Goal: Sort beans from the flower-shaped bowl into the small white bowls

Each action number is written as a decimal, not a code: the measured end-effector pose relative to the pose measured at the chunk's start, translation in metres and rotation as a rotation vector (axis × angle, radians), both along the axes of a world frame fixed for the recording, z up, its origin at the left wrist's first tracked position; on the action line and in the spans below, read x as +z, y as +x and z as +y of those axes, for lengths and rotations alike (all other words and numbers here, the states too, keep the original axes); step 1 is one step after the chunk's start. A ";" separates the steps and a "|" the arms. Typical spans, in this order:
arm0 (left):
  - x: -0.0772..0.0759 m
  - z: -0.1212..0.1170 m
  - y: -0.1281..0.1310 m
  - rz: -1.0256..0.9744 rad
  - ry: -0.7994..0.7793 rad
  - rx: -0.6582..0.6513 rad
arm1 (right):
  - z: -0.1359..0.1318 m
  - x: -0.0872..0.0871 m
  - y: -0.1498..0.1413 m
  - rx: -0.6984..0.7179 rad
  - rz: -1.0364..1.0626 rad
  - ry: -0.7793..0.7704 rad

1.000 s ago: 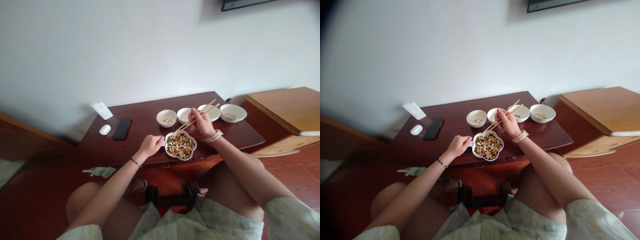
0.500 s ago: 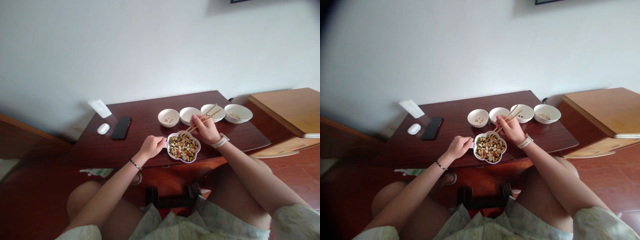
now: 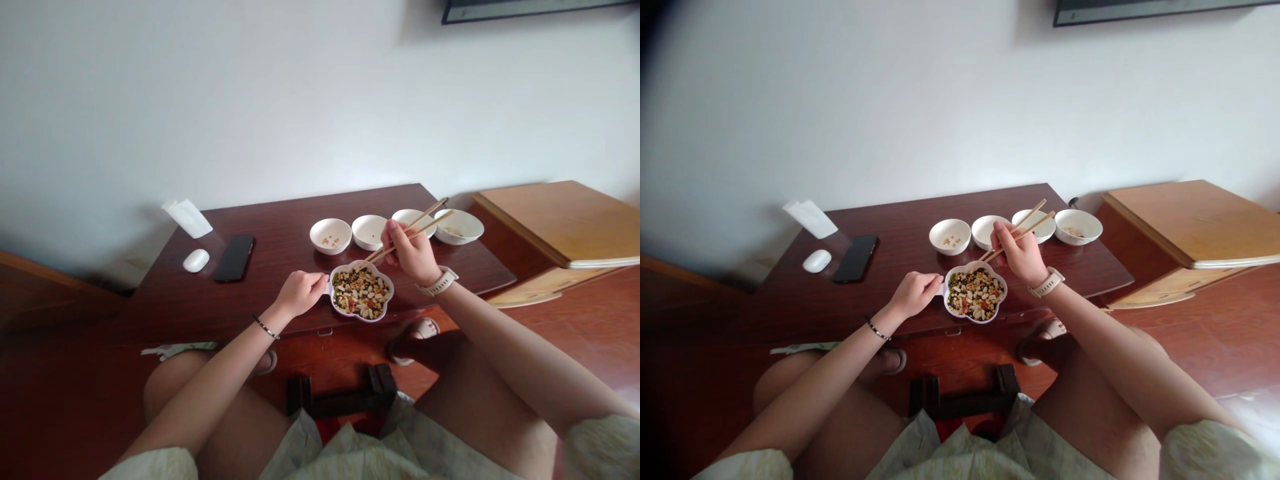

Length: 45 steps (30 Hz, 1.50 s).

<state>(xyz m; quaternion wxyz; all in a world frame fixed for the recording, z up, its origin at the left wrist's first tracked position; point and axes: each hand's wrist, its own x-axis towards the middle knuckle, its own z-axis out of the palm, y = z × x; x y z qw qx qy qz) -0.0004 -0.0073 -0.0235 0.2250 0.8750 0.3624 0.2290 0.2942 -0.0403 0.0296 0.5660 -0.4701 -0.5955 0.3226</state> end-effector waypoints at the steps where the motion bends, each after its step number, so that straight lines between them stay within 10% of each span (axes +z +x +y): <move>1: 0.000 0.000 0.000 0.000 -0.004 -0.001 | 0.001 0.000 0.000 -0.005 0.012 0.006; 13: 0.004 -0.002 0.000 0.068 -0.066 0.036 | 0.019 -0.005 0.054 -0.197 0.395 0.121; 18: 0.002 -0.004 -0.001 0.118 -0.017 0.037 | 0.027 0.012 0.130 -0.484 0.269 0.334; 27: 0.006 -0.007 0.001 0.156 0.009 0.040 | 0.001 -0.021 0.218 -0.834 0.015 0.269; 36: 0.004 -0.008 0.002 0.153 0.012 0.047 | -0.001 -0.004 0.198 -0.850 0.121 0.324; 45: 0.005 -0.010 0.003 0.119 -0.009 0.048 | -0.004 0.002 0.112 -0.391 0.294 0.112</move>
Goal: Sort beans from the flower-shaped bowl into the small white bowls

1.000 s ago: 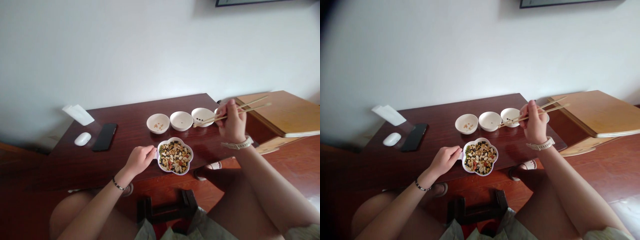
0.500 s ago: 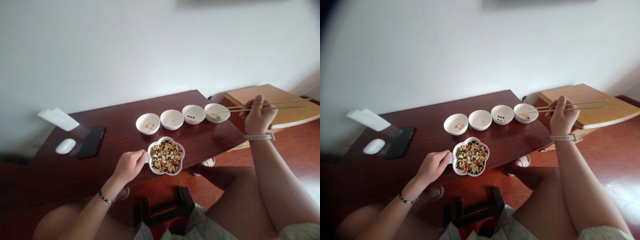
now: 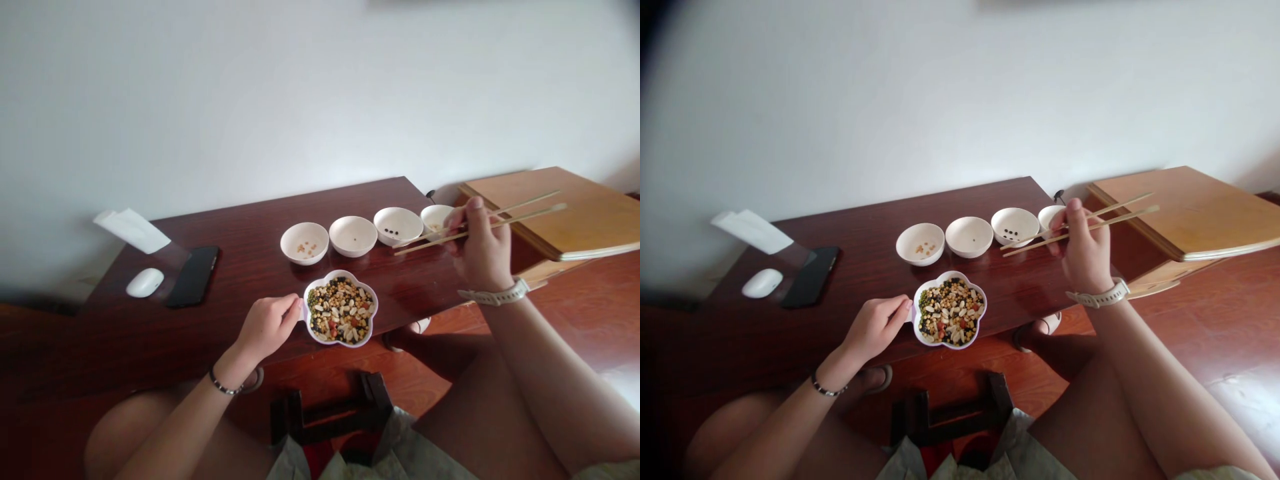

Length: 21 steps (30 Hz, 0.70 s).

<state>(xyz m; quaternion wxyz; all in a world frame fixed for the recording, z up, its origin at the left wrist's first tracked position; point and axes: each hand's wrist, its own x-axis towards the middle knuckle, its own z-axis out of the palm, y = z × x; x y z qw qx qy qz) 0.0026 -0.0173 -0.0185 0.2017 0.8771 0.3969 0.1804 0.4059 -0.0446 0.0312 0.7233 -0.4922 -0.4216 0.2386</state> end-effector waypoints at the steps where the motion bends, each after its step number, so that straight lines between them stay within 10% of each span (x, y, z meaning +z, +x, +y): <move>1: 0.000 0.000 0.000 -0.001 0.001 -0.002 | -0.004 0.000 -0.011 0.076 -0.021 -0.048; 10: 0.001 -0.003 0.000 0.020 0.041 -0.033 | -0.026 0.024 -0.070 0.544 -0.234 -0.404; 16: -0.002 -0.004 -0.001 0.025 0.056 -0.036 | -0.029 0.024 -0.090 0.902 -0.281 -0.410; 21: -0.001 -0.005 0.000 0.021 0.058 -0.039 | -0.031 0.014 -0.114 0.929 -0.523 -0.237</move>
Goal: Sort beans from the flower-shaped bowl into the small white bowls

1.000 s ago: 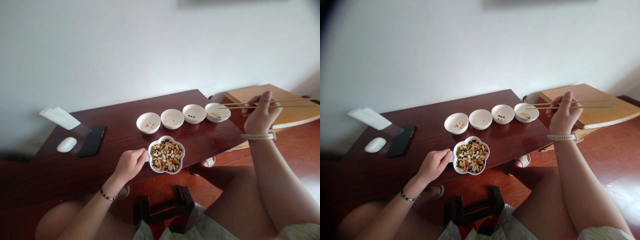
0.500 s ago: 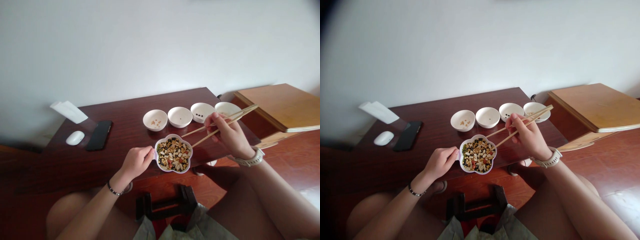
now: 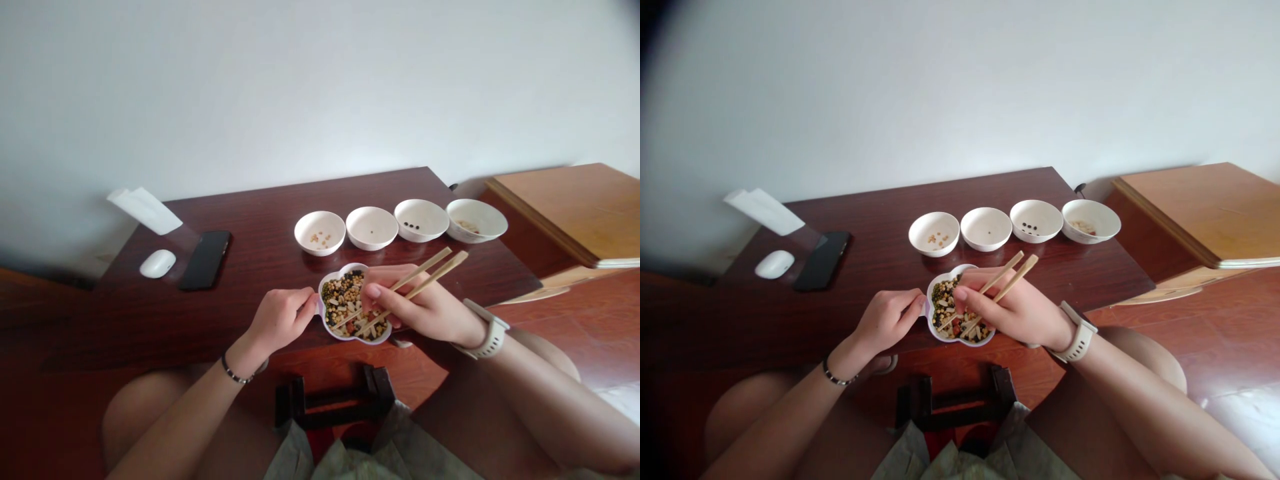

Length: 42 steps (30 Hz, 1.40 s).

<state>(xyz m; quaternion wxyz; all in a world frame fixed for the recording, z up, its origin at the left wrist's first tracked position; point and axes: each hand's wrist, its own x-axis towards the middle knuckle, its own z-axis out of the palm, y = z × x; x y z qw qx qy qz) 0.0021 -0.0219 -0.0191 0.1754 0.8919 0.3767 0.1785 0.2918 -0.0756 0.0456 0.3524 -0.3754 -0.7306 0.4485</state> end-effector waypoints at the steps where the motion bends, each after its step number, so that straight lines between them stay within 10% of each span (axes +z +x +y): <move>1: 0.000 0.000 0.000 -0.002 0.000 0.002 | 0.001 -0.002 -0.004 0.011 -0.021 0.079; 7: 0.000 0.000 0.000 0.005 0.008 0.002 | 0.012 -0.012 -0.008 0.010 -0.104 0.201; 19: -0.001 0.000 -0.001 -0.006 -0.009 -0.008 | 0.017 0.001 0.033 -0.309 0.099 -0.077; 28: -0.002 0.001 -0.001 0.004 -0.004 -0.010 | 0.010 0.001 0.035 0.100 0.018 -0.254; 42: 0.000 0.000 0.001 0.002 -0.007 0.006 | 0.025 -0.026 0.025 -0.134 -0.052 0.002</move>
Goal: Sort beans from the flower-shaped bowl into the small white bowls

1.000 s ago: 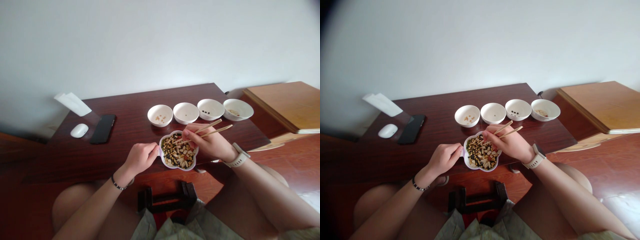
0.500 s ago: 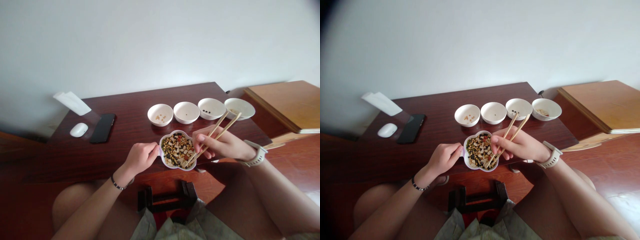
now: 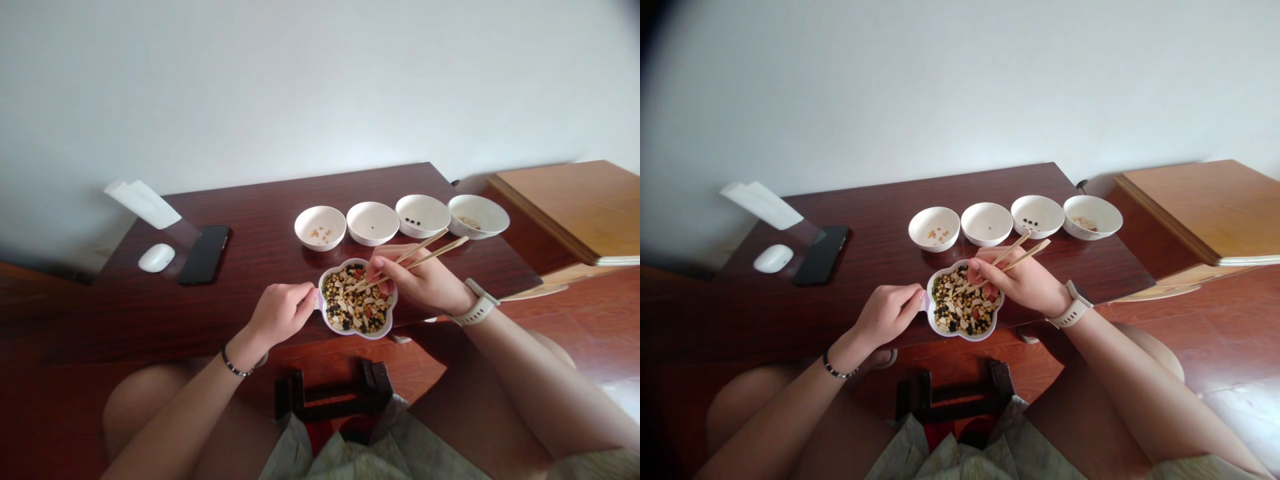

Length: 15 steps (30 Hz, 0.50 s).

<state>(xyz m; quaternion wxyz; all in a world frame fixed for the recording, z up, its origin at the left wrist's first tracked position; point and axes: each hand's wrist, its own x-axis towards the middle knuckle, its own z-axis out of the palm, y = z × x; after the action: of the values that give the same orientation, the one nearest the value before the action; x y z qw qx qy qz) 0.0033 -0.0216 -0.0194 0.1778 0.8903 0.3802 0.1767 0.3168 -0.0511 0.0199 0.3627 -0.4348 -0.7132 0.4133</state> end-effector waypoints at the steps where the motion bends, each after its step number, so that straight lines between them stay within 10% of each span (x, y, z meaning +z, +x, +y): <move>1: 0.000 0.000 0.000 -0.001 0.001 0.001 | 0.001 0.000 -0.001 -0.020 -0.006 0.016; 15: -0.002 0.001 0.000 -0.044 -0.001 -0.013 | 0.019 -0.008 -0.001 -0.313 0.281 -0.280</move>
<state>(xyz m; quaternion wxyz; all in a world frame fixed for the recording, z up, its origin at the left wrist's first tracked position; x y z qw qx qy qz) 0.0030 -0.0211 -0.0210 0.1879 0.8886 0.3704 0.1947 0.3157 -0.0320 0.0119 0.4542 -0.5242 -0.5153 0.5034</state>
